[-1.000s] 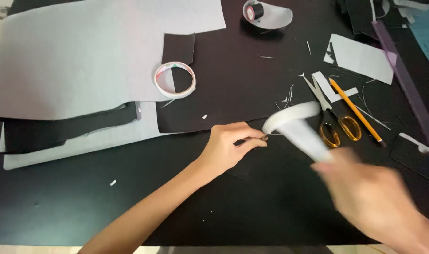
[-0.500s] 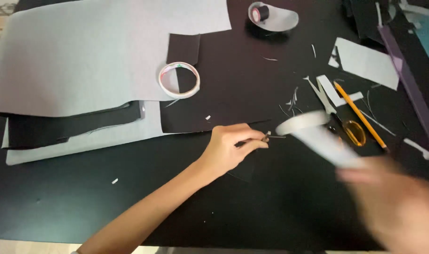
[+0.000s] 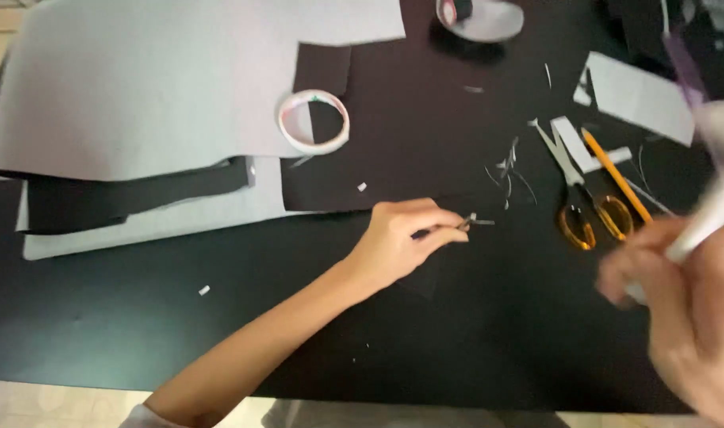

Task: The person is using a pricking iron and a mallet to create stitching holes in a small piece of leather, followed by threading a needle.

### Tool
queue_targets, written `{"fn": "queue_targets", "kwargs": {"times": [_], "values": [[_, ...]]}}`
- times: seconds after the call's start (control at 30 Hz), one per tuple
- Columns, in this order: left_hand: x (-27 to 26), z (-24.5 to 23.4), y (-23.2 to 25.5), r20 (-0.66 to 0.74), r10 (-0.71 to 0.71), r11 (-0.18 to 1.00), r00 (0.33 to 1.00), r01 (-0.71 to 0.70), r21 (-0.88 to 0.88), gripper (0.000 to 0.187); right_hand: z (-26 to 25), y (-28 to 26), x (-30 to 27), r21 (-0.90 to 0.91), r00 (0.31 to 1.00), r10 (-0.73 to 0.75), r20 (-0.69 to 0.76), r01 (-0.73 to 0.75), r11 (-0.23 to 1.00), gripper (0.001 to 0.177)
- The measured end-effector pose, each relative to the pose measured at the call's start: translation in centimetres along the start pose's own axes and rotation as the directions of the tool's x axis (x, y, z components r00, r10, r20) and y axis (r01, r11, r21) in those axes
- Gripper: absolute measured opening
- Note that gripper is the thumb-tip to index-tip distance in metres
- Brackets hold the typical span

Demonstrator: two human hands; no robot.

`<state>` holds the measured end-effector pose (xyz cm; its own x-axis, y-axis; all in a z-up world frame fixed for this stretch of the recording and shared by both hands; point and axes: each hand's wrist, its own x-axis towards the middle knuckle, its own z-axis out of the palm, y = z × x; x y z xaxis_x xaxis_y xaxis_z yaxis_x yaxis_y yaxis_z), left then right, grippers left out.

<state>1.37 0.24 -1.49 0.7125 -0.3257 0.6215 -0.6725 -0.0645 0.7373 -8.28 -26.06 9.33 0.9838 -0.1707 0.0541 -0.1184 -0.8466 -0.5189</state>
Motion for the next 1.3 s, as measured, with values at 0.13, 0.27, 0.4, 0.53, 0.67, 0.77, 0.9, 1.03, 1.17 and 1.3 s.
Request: {"fn": "queue_targets", "kwargs": {"times": [0.13,0.27,0.4,0.53,0.67,0.77,0.9,1.03,1.17,1.3], "values": [[0.5,0.1,0.3,-0.01,-0.009,0.999,1.0,0.009,0.031,0.01,3.2,-2.3,3.0,0.411,0.977,-0.202,0.074,0.154,0.899,0.01],[0.1,-0.3,-0.1,0.047,0.021,0.996,0.999,-0.024,0.084,0.01,6.2,-5.1,4.3,0.384,0.908,-0.41,0.08,0.352,0.854,0.048],[0.0,-0.3,0.2,0.031,-0.001,0.999,1.0,0.0,0.043,0.014,8.4,-5.3,4.9,0.377,0.888,-0.46,-0.017,0.432,0.819,0.014],[-0.6,0.2,-1.1,0.009,-0.026,0.998,1.0,0.025,0.057,0.007,9.8,-4.2,4.8,0.279,0.85,-0.517,-0.101,0.523,0.806,0.014],[-0.5,0.2,-1.9,0.083,-0.022,1.0,0.996,0.02,0.019,0.029,10.2,-3.6,4.5,0.276,0.812,-0.561,-0.164,0.584,0.764,0.023],[-0.8,0.3,-1.8,0.056,-0.012,0.999,0.998,0.014,-0.039,0.011,9.8,-4.5,4.6,0.279,0.802,-0.582,-0.134,0.594,0.755,0.004],[-1.0,-1.6,0.0,0.088,-0.075,0.996,0.993,0.071,0.05,0.017,10.1,-3.8,4.9,0.274,0.781,-0.604,-0.16,0.623,0.732,0.012],[-2.5,-3.0,1.7,0.181,0.101,0.92,0.978,-0.161,0.357,0.015,10.6,-3.0,5.4,0.344,0.842,-0.54,-0.025,0.514,0.786,0.014],[-4.4,-2.2,1.1,0.354,0.153,0.801,0.923,-0.326,0.502,0.025,11.5,-2.3,5.7,0.273,0.855,-0.518,-0.004,0.499,0.822,0.018],[-5.1,-1.4,1.0,0.398,0.124,0.723,0.909,-0.357,0.591,0.038,11.2,-2.6,5.6,0.207,0.911,-0.407,0.058,0.388,0.898,0.014]]}}
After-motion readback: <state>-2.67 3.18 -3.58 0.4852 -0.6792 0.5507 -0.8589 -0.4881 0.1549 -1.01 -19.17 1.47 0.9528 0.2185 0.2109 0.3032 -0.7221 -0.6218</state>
